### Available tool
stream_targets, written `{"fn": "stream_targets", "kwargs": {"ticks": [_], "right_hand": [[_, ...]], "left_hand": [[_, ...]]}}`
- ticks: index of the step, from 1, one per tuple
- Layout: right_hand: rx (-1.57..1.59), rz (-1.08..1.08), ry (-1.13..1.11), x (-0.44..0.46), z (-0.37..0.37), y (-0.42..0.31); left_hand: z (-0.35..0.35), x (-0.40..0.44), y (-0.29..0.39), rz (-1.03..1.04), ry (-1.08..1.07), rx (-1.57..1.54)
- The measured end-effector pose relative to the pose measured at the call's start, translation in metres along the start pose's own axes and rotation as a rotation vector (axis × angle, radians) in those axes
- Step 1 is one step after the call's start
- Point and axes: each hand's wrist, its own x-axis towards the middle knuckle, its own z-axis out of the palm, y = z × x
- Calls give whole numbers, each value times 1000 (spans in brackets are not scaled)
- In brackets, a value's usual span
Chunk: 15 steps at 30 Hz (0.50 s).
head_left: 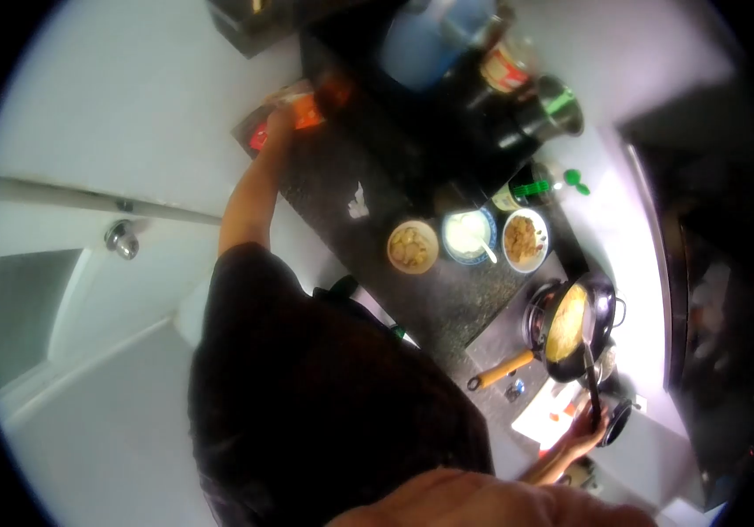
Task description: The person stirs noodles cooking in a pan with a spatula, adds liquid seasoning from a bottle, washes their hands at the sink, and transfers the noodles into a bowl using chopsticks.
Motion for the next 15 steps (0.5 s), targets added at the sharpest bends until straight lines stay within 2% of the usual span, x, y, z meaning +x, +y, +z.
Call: {"fn": "stream_targets", "kwargs": {"ticks": [2, 3, 4, 5, 6, 8, 9, 11, 13, 14, 15], "right_hand": [[200, 70, 12, 6, -9, 8], [267, 93, 17, 6, -9, 7], [761, 309, 214, 0, 5, -7], [1009, 421, 301, -8, 23, -19], [1256, 521, 426, -16, 42, -30], [348, 435, 380, -31, 76, -41], [212, 323, 256, -23, 52, -20], [-38, 57, 65, -9, 14, 17], [320, 172, 19, -2, -17, 33], [543, 365, 102, -8, 7, 15], [271, 201, 78, -3, -2, 30]], "left_hand": [[3, 0, -3, 138, -47, 291], [9, -11, -6, 93, 100, 21], [9, -19, -8, 69, 169, -113], [9, -28, -11, 55, 241, -248], [1, -37, -11, 165, 316, -165], [-18, -65, -11, 286, 386, -77], [-41, -87, -4, 472, 399, -159], [-77, -132, 18, 680, 390, -250], [-98, -168, 34, 464, 95, -783], [-109, -187, 44, 484, 67, -779], [-121, -206, 56, 431, -131, -778]]}}
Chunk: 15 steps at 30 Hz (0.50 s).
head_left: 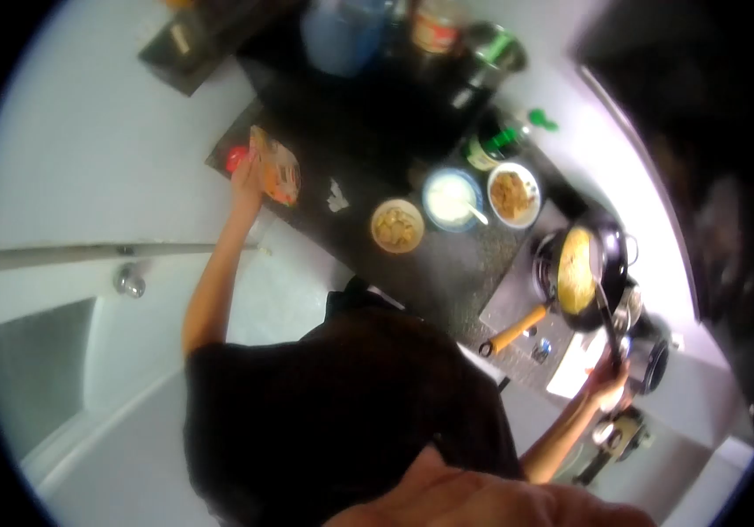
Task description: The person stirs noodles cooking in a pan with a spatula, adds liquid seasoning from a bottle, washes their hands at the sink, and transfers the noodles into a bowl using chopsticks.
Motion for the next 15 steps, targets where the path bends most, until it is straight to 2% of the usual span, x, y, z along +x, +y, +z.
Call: {"fn": "stream_targets", "kwargs": {"ticks": [1, 2, 3, 6, 7, 9, 11, 12, 15], "right_hand": [[50, -9, -81, -4, 3, 0], [100, -13, -161, -8, 6, 0], [474, 121, -305, -22, 27, -13], [399, 27, -118, -30, 0, -5], [379, 17, -46, -41, 11, -9], [103, 6, 5, -61, 38, -32], [262, 24, -85, -72, 27, -38], [266, 3, -129, -78, 23, -40], [281, 4, -160, -90, 14, -51]], "left_hand": [[5, -7, 24, -116, -154, -34], [17, -14, 43, -144, -283, -126], [34, -16, 59, -149, -424, -255], [104, -24, 110, -199, -881, -555], [135, -24, 124, -221, -1032, -611], [196, -35, 148, -259, -1272, -640], [256, -52, 168, -300, -1448, -607], [286, -63, 161, -409, -1405, -630], [350, -98, 201, -482, -1529, -501]]}}
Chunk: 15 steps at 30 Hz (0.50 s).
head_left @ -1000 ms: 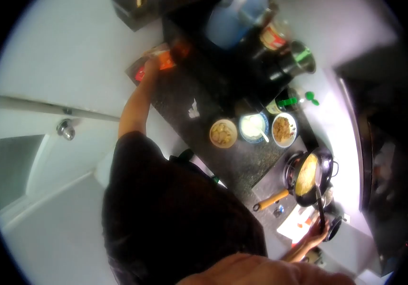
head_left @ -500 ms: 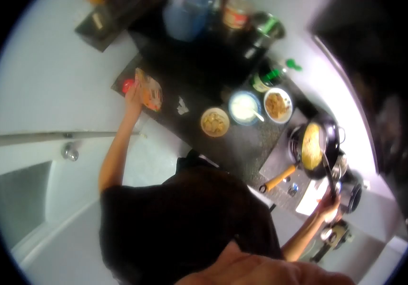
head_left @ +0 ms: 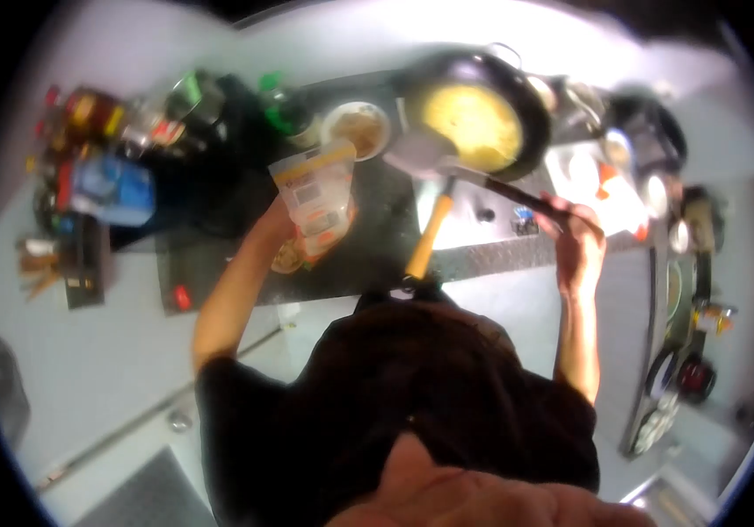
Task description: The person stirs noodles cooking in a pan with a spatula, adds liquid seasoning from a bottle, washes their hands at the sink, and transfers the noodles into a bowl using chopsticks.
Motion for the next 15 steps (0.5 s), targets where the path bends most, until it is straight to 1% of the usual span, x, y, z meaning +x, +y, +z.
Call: {"fn": "stream_targets", "kwargs": {"ticks": [2, 3, 4, 5, 6, 8, 12, 14, 15], "right_hand": [[-26, 5, 49, -5, -12, -6], [-14, -4, 81, -7, -15, -9], [-45, -25, 62, -7, -20, -13], [-78, -44, 40, -8, -28, -19], [-67, -49, 60, -8, -35, -24], [-89, -86, 39, -3, -49, -33], [-66, -81, 23, 0, -78, -50], [-35, -91, 11, 3, -92, -53], [-31, -91, 14, 3, -97, -55]], "left_hand": [[24, 38, -1, -43, -59, 49], [31, 56, -3, -139, -45, 31], [41, 71, -4, -233, -24, 17], [54, 83, -4, -263, 14, 76], [62, 95, -5, -280, 5, 90], [73, 119, -6, -416, 107, 43], [92, 145, -12, -409, 49, 63], [99, 155, -14, -373, 7, 258], [98, 159, -18, -376, 6, 261]]}}
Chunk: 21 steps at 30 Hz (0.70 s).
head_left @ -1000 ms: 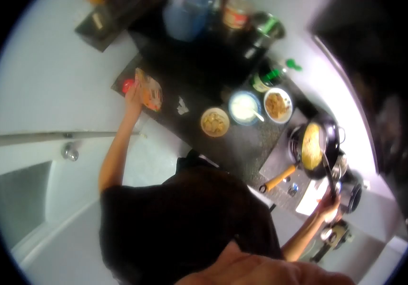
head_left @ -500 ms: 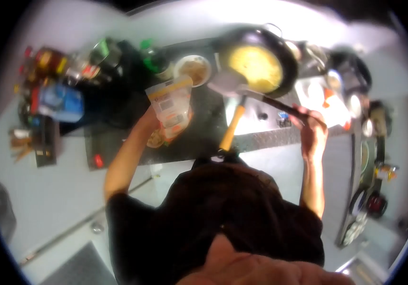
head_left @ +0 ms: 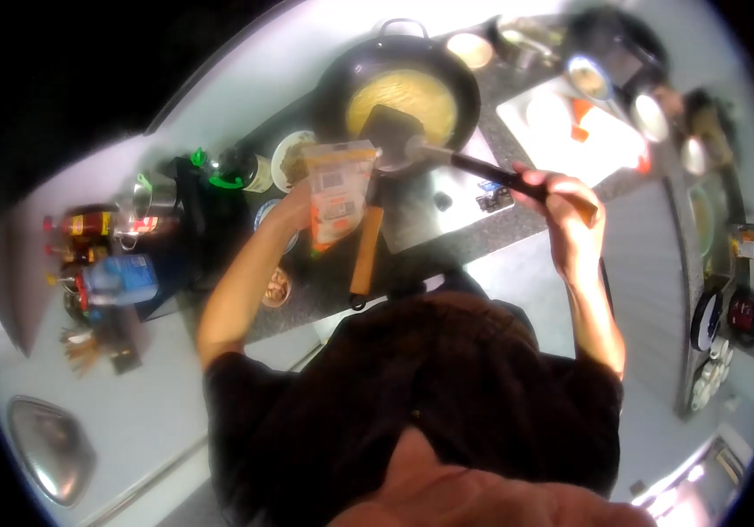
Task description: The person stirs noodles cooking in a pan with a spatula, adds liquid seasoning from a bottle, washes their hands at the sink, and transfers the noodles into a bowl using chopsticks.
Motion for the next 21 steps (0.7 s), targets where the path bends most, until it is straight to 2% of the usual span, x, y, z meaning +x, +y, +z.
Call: {"fn": "stream_targets", "kwargs": {"ticks": [2, 5, 12, 18, 21], "right_hand": [[7, 10, -11, 2, -8, -2], [34, 26, -7, 5, -19, -3], [54, 33, 6, 9, -29, -8], [39, 15, 30, 7, -27, -4], [26, 32, 47, 6, -24, -1]], "left_hand": [[-3, 9, -6, -68, -61, -104], [14, 12, 2, -62, -10, -142], [49, 7, 24, -39, 55, -28], [31, 11, 10, -34, 54, -2], [45, 6, 19, -43, 111, -162]]}}
